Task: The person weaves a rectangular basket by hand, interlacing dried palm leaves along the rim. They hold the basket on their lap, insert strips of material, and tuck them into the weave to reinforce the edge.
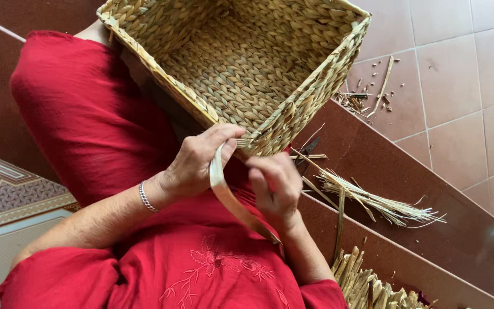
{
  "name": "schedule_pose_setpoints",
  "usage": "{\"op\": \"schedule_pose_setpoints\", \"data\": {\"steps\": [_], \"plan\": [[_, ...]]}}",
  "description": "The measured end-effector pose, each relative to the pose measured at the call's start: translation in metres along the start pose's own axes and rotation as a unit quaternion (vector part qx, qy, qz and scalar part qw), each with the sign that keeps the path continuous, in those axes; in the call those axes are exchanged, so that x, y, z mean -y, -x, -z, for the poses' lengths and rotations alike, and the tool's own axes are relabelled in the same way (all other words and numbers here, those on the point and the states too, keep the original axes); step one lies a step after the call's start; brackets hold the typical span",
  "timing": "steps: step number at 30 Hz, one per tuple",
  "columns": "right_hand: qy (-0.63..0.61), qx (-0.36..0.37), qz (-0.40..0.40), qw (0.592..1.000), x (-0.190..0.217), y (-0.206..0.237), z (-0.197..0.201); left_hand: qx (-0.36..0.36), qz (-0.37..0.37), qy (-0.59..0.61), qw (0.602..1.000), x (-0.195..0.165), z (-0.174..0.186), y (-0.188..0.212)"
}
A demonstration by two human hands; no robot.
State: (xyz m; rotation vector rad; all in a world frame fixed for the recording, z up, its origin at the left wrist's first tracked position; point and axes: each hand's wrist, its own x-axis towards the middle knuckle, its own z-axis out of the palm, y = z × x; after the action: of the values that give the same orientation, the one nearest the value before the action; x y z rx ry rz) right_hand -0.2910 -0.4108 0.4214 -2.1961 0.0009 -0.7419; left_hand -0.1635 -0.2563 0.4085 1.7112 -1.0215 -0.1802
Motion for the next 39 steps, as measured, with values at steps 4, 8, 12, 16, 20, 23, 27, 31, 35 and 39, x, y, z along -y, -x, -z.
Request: {"op": "schedule_pose_setpoints", "data": {"steps": [4, 8, 12, 16, 20, 23, 27, 31, 35, 39], "plan": [[0.077, -0.029, -0.002, 0.997, -0.014, 0.004, -0.014, 0.044, 0.266, 0.311, 0.911, 0.003, 0.016, -0.002], [0.106, -0.015, 0.018, 0.994, -0.026, 0.008, -0.016, -0.065, 0.277, 0.419, 0.862, 0.004, 0.044, 0.002], [0.130, -0.015, 0.051, 0.990, -0.033, 0.011, -0.015, -0.198, 0.316, 0.481, 0.793, 0.018, 0.095, 0.006], [0.164, -0.006, 0.065, 0.984, -0.033, 0.010, -0.013, -0.257, 0.240, 0.412, 0.840, 0.025, 0.117, 0.012], [0.198, -0.002, 0.073, 0.977, -0.033, 0.010, -0.012, -0.314, 0.171, 0.253, 0.899, 0.034, 0.130, 0.003], [0.197, 0.000, 0.073, 0.978, -0.035, 0.013, -0.011, -0.285, 0.083, 0.102, 0.950, 0.040, 0.144, -0.005], [0.196, -0.015, 0.073, 0.978, -0.038, 0.017, -0.015, -0.163, 0.062, -0.113, 0.978, 0.049, 0.167, 0.002], [0.191, -0.026, 0.067, 0.979, -0.037, 0.021, -0.018, -0.077, -0.031, -0.383, 0.920, 0.062, 0.194, 0.023], [0.179, -0.011, 0.056, 0.982, -0.034, 0.018, -0.013, -0.129, 0.019, -0.481, 0.867, 0.078, 0.201, 0.032], [0.162, 0.001, 0.055, 0.985, -0.032, 0.010, -0.009, -0.175, 0.089, -0.161, 0.967, 0.068, 0.185, 0.016]]}}
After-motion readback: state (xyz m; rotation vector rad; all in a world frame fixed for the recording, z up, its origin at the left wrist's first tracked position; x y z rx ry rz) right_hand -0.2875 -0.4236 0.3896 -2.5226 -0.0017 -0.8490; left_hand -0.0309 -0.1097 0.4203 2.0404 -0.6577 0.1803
